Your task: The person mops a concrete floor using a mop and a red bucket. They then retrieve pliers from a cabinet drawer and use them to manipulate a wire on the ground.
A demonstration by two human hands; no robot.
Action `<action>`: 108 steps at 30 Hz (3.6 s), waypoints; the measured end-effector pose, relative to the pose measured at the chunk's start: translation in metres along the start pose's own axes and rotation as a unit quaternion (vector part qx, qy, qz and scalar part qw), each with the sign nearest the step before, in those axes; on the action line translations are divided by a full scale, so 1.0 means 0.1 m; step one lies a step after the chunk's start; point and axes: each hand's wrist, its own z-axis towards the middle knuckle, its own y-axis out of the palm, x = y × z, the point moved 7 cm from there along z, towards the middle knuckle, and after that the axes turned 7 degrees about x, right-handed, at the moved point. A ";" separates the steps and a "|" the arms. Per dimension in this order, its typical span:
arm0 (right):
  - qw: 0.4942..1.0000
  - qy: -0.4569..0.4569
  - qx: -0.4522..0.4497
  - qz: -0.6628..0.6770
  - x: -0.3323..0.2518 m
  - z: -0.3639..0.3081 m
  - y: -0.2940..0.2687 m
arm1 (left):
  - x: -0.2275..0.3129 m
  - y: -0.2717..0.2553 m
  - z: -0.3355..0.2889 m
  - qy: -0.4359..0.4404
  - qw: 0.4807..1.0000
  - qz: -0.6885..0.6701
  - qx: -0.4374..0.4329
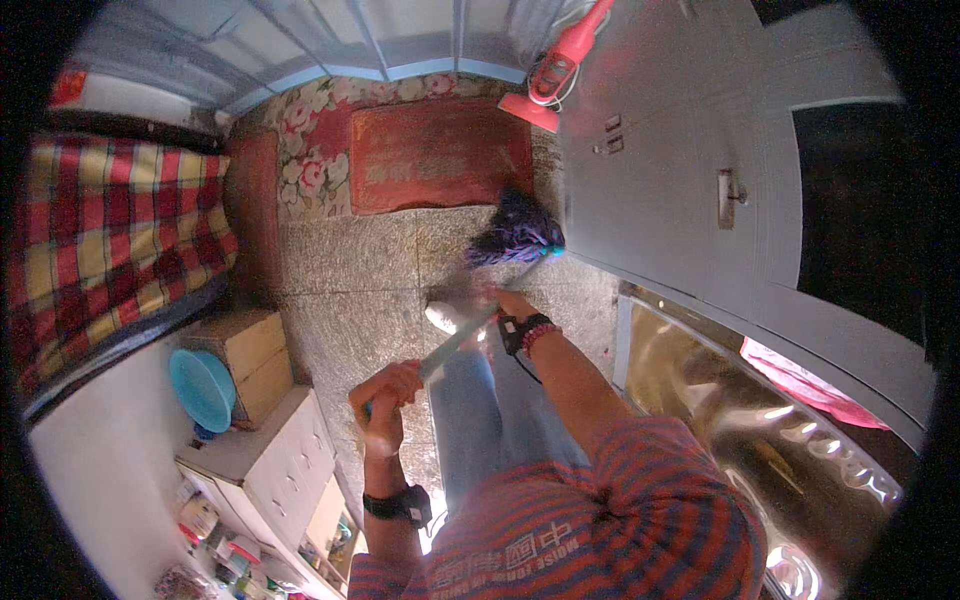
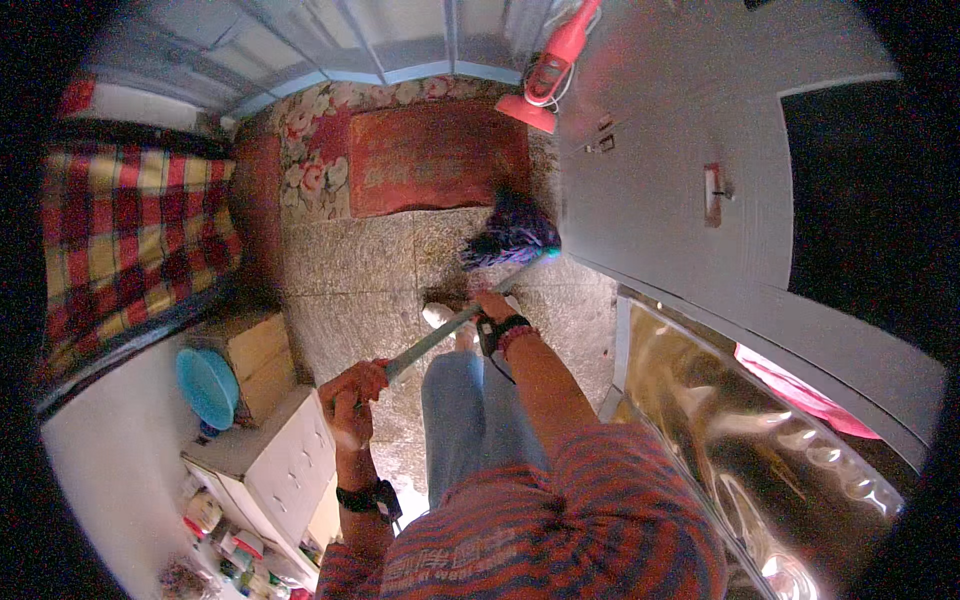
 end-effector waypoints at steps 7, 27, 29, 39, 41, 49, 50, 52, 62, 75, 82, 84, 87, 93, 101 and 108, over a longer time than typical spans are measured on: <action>0.888 0.252 0.092 0.373 0.32 -0.45 -0.65 | 0.14 1.27 0.24 -0.016 0.962 0.050 -0.267; 0.693 0.362 0.130 0.610 1.50 -1.79 -0.46 | -0.56 2.26 -0.12 -0.180 0.864 0.091 -0.461; 0.650 0.380 0.141 0.642 1.45 -2.06 -0.48 | -0.51 2.44 -0.15 -0.232 0.858 0.024 -0.458; 0.558 0.232 0.248 0.757 -0.13 -2.57 -0.89 | 1.00 2.93 0.11 -0.179 0.780 0.064 -0.596; 0.570 0.155 0.250 0.767 -0.38 -2.53 -0.92 | 1.41 3.00 0.34 -0.071 0.773 0.012 -0.631; 0.556 0.144 0.247 0.780 -2.54 -1.85 -0.69 | 2.29 2.81 1.58 -0.027 0.646 0.015 -0.763; 0.552 0.141 0.244 0.784 -2.75 -1.66 -0.67 | 2.43 2.78 1.73 -0.012 0.642 0.028 -0.766; 0.593 0.039 0.120 0.795 -3.29 -1.33 -0.68 | 2.66 2.77 1.94 0.021 0.633 0.059 -0.772; 0.663 -0.121 0.195 0.712 -4.25 -0.05 -1.32 | 3.20 3.08 2.16 0.222 0.529 0.178 -0.799; 0.707 0.045 0.358 0.609 -1.18 1.37 -1.62 | 0.76 3.34 2.25 0.139 0.592 0.285 -0.741; 0.692 0.069 0.360 0.622 -0.39 0.41 -1.20 | 0.60 3.44 1.58 0.087 0.583 0.255 -0.766; 0.672 0.120 0.398 0.613 0.15 -0.02 -1.12 | 0.35 3.44 1.26 0.057 0.573 0.233 -0.784; 0.628 0.168 0.383 0.656 0.17 -0.45 -0.89 | 0.07 3.28 1.04 -0.042 0.552 0.244 -0.796; 0.581 0.160 0.360 0.712 0.84 -1.40 -0.86 | 0.20 3.50 0.31 -0.063 0.596 0.207 -0.773; 0.486 -0.017 0.344 0.803 -0.88 -2.31 -1.14 | 1.65 3.32 -0.05 0.081 0.621 0.136 -0.768; 0.739 -0.178 0.477 0.441 -1.31 -1.82 -0.87 | 2.21 2.48 0.29 0.269 0.734 0.317 -0.537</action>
